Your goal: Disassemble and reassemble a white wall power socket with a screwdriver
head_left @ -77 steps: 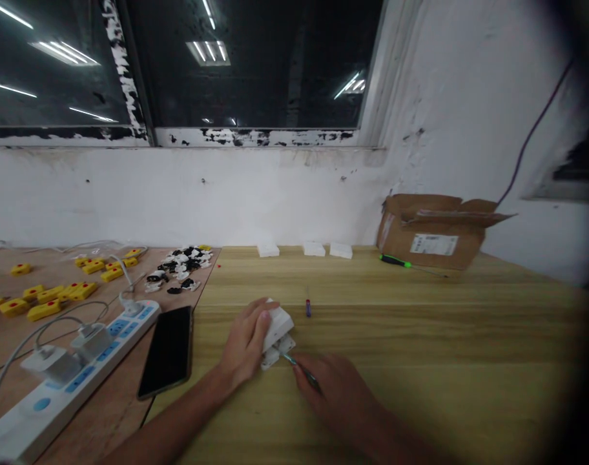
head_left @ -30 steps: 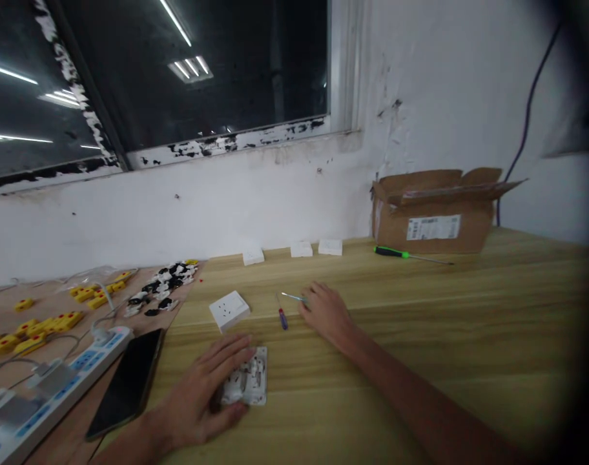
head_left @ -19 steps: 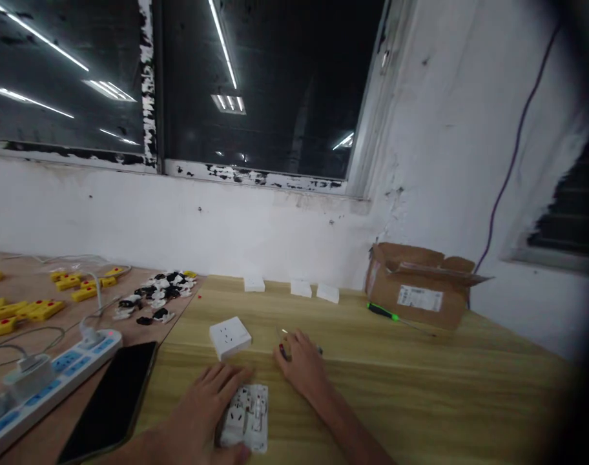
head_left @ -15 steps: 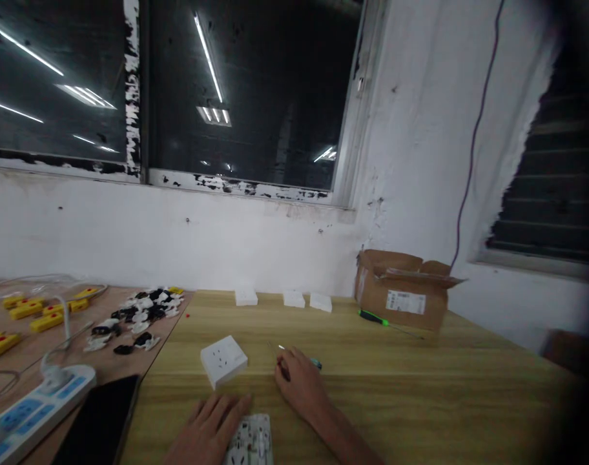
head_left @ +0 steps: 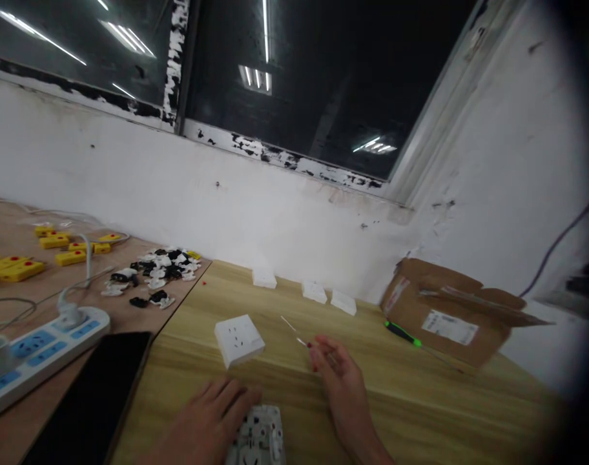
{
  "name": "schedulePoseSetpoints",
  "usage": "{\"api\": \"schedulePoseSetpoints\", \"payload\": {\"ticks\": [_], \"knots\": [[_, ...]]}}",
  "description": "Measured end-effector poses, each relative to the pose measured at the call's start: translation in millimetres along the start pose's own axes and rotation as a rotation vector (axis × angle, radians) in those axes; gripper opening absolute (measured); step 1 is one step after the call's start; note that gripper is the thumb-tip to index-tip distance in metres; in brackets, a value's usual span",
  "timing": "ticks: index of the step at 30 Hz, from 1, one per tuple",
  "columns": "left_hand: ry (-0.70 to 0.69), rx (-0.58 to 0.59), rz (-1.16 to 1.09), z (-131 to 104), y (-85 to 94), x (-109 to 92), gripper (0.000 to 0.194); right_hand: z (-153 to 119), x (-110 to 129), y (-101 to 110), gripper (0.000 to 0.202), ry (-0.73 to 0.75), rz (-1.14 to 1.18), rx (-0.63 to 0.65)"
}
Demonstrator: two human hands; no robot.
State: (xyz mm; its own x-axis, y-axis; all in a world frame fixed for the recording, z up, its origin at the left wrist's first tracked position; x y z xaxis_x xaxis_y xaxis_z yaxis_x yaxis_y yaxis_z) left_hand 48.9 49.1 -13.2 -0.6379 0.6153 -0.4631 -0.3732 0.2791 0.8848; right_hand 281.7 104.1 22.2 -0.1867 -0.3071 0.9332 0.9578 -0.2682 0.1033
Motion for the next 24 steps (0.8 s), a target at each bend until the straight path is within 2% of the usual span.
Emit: {"api": "schedulePoseSetpoints", "payload": {"ticks": [2, 4, 8, 12, 16, 21, 24], "knots": [[-0.028, -0.035, -0.049, -6, 8.5, -7, 0.084, -4, -1, 5, 0.036, -0.015, 0.072, -0.074], [-0.051, -0.056, -0.074, -11, 14.8, -12, 0.092, -7, -2, 7, 0.036, -0.046, 0.149, -0.117], [-0.091, -0.09, -0.081, -14, 25.2, -22, 0.082, -11, -2, 4, 0.034, -0.117, 0.426, -0.155], [-0.089, -0.038, -0.085, -13, 24.9, -24, 0.071, -14, 13, 6, 0.021, -0.073, 0.438, -0.173], [-0.113, -0.012, -0.093, -15, 23.9, -27, 0.068, -22, 28, -2, 0.021, -0.038, 0.368, -0.1], [-0.113, -0.016, -0.058, -15, 24.3, -29, 0.056, -40, 46, -30, 0.022, 0.042, 0.244, 0.125], [-0.12, -0.012, -0.058, -14, 23.9, -29, 0.057, -50, 49, -40, 0.023, 0.066, 0.167, 0.201]]}}
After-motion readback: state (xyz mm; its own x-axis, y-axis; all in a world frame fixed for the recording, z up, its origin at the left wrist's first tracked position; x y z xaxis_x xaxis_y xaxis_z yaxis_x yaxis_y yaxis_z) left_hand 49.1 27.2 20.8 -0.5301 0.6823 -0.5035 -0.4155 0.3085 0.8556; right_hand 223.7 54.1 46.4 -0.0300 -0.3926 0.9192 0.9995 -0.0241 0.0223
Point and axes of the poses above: each hand's wrist, its own z-axis towards the middle knuckle, its own y-axis out of the back of the hand, x = y × z, the point moved 10 cm from there along z, towards the middle knuckle, and after that the axes turned 6 degrees about x, right-handed, at the moved point
